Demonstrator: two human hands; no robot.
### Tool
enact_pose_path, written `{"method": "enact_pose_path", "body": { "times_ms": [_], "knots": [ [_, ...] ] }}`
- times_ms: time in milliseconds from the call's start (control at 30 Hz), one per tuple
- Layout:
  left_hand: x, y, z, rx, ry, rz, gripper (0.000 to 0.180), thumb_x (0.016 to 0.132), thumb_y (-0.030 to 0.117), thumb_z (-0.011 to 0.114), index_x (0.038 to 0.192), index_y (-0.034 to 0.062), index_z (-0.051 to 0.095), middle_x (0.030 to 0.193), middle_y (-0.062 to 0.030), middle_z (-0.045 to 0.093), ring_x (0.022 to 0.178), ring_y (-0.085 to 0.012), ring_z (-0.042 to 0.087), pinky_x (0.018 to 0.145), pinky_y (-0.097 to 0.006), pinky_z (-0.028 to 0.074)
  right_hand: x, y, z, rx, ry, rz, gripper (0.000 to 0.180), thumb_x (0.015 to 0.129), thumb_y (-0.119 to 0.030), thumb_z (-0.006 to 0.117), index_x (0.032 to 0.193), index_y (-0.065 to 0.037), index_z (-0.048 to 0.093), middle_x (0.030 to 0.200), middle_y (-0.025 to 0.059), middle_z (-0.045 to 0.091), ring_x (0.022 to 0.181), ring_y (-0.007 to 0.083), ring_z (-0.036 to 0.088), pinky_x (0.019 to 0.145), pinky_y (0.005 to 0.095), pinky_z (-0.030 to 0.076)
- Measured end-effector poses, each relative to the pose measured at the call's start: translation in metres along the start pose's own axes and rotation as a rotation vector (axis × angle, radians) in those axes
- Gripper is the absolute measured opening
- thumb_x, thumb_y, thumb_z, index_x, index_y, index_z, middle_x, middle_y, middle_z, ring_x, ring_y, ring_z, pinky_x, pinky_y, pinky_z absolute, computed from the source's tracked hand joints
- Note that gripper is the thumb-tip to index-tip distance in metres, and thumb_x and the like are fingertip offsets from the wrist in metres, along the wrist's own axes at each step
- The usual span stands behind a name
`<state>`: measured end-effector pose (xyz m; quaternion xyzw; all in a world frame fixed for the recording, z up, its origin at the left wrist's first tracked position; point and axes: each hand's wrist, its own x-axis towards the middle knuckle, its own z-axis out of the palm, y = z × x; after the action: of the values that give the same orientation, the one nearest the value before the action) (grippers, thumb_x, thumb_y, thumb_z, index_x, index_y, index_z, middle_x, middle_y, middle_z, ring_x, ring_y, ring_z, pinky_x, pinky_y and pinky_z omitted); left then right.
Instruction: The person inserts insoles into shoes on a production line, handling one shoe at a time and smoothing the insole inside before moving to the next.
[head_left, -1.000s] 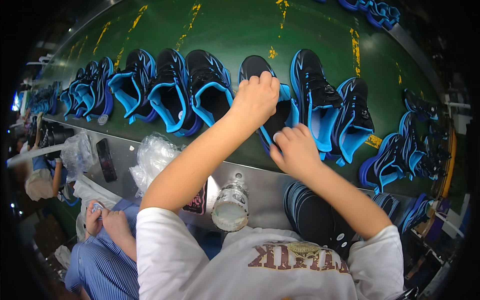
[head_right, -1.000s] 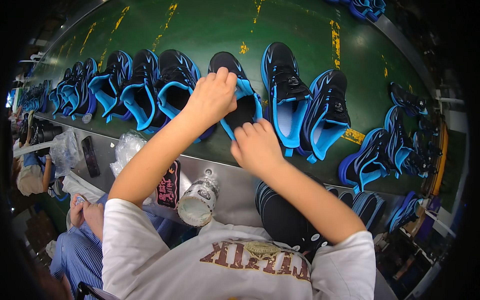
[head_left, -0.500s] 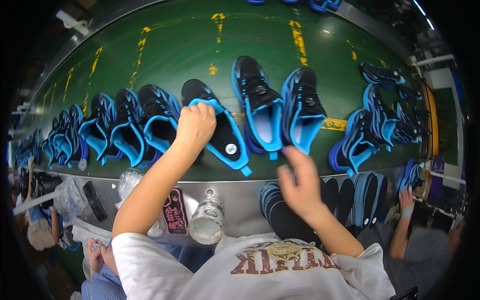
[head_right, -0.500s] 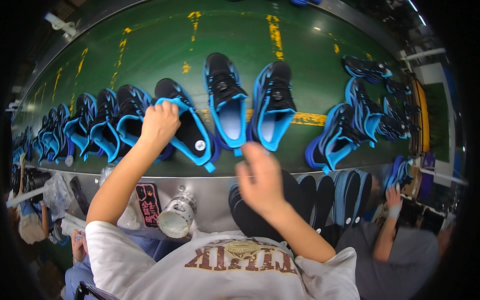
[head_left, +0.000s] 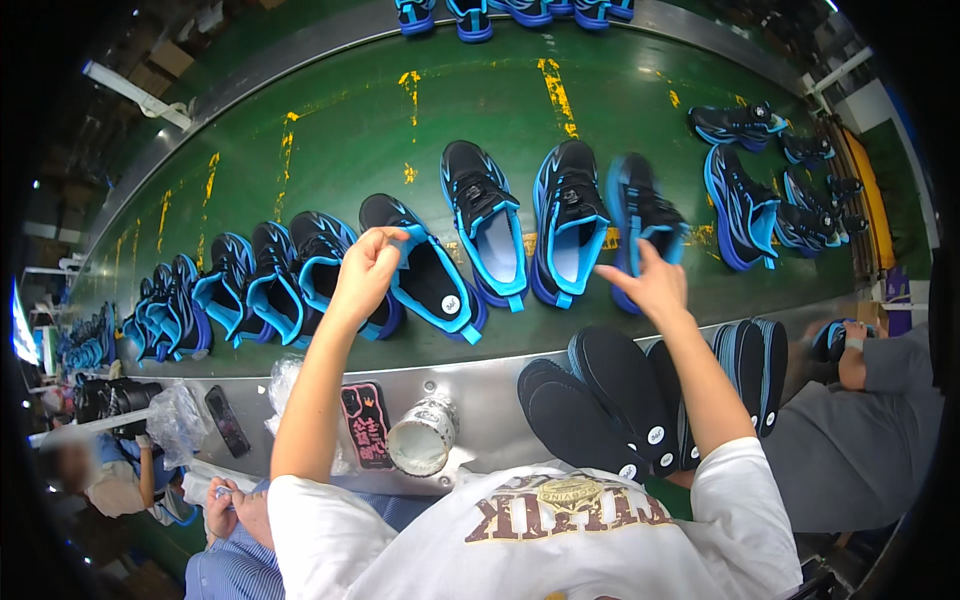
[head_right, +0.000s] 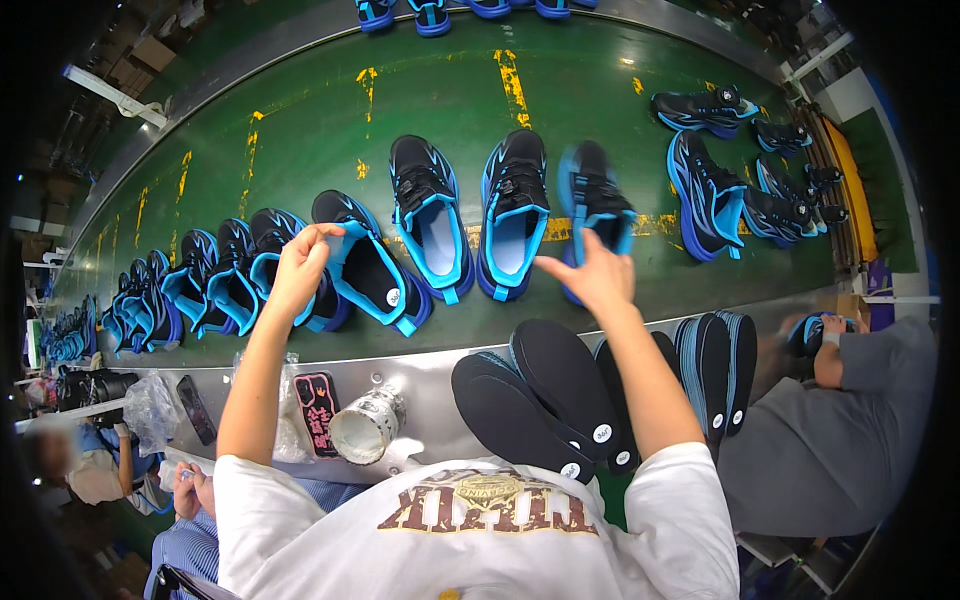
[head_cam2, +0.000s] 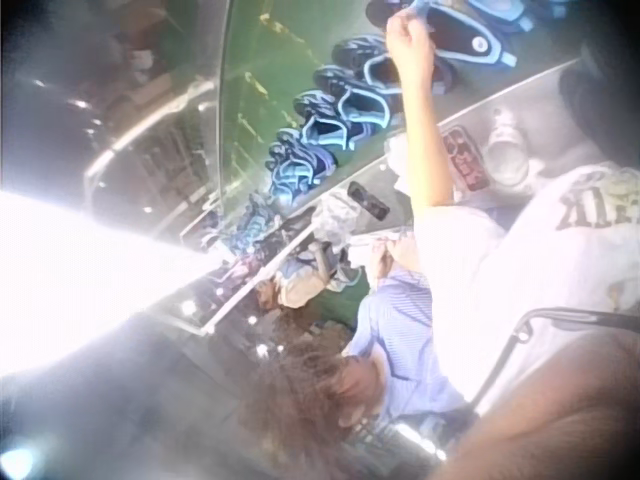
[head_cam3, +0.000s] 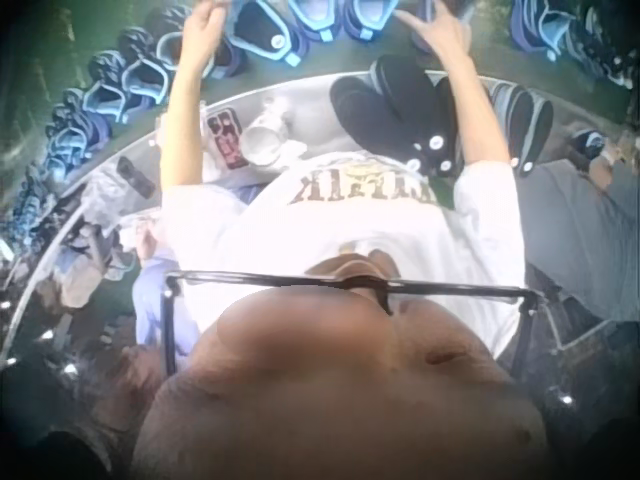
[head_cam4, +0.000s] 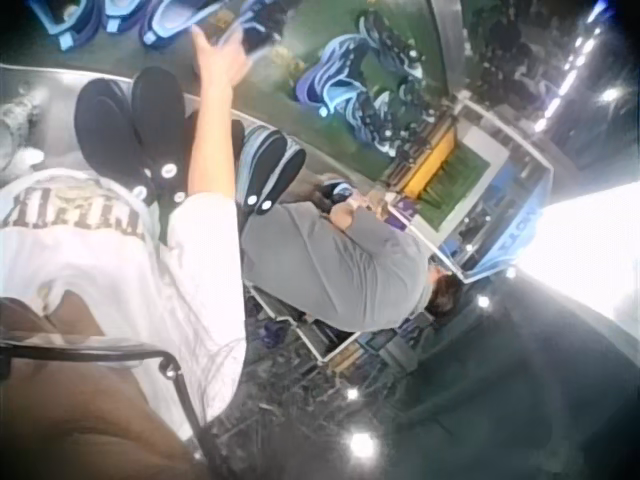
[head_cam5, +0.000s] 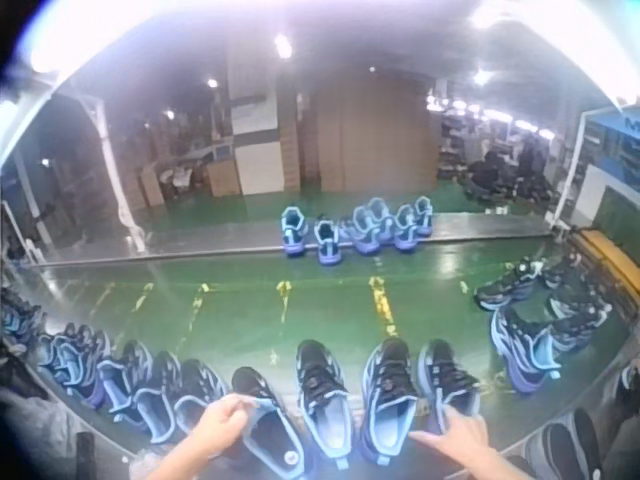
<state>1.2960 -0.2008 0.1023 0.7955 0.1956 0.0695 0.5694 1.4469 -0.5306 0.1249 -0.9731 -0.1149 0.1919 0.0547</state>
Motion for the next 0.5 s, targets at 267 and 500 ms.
{"method": "enact_pose_path", "body": {
  "times_ms": [267, 500],
  "knots": [
    [-0.001, 0.052, 0.032, -0.223, 0.051, -0.143, 0.034, 0.083, 0.015, 0.052, 0.056, 0.0086, 0.033, 0.054, 0.0043, 0.035, 0.050, -0.0027, 0.026, 0.043, -0.022, 0.023, 0.060, -0.009, 0.031, -0.033, 0.082, -0.164, 0.028, 0.075, -0.024, 0.054, 0.084, 0.003, 0.054, 0.083, 0.0223, 0.061, 0.080, 0.0362, 0.059, 0.073, 0.0437, 0.046],
    [0.026, 0.037, 0.091, 0.772, 0.111, 0.325, 0.051, 0.077, 0.028, 0.061, 0.111, -0.0004, 0.037, 0.072, -0.0180, 0.054, 0.065, -0.0349, 0.056, 0.054, -0.040, 0.044, 0.104, 0.085, -0.023, 0.236, 0.455, -0.359, 0.022, 0.081, -0.020, 0.048, 0.089, -0.001, 0.056, 0.089, 0.0171, 0.059, 0.085, 0.0364, 0.055, 0.074, 0.0426, 0.043]
  ]
}}
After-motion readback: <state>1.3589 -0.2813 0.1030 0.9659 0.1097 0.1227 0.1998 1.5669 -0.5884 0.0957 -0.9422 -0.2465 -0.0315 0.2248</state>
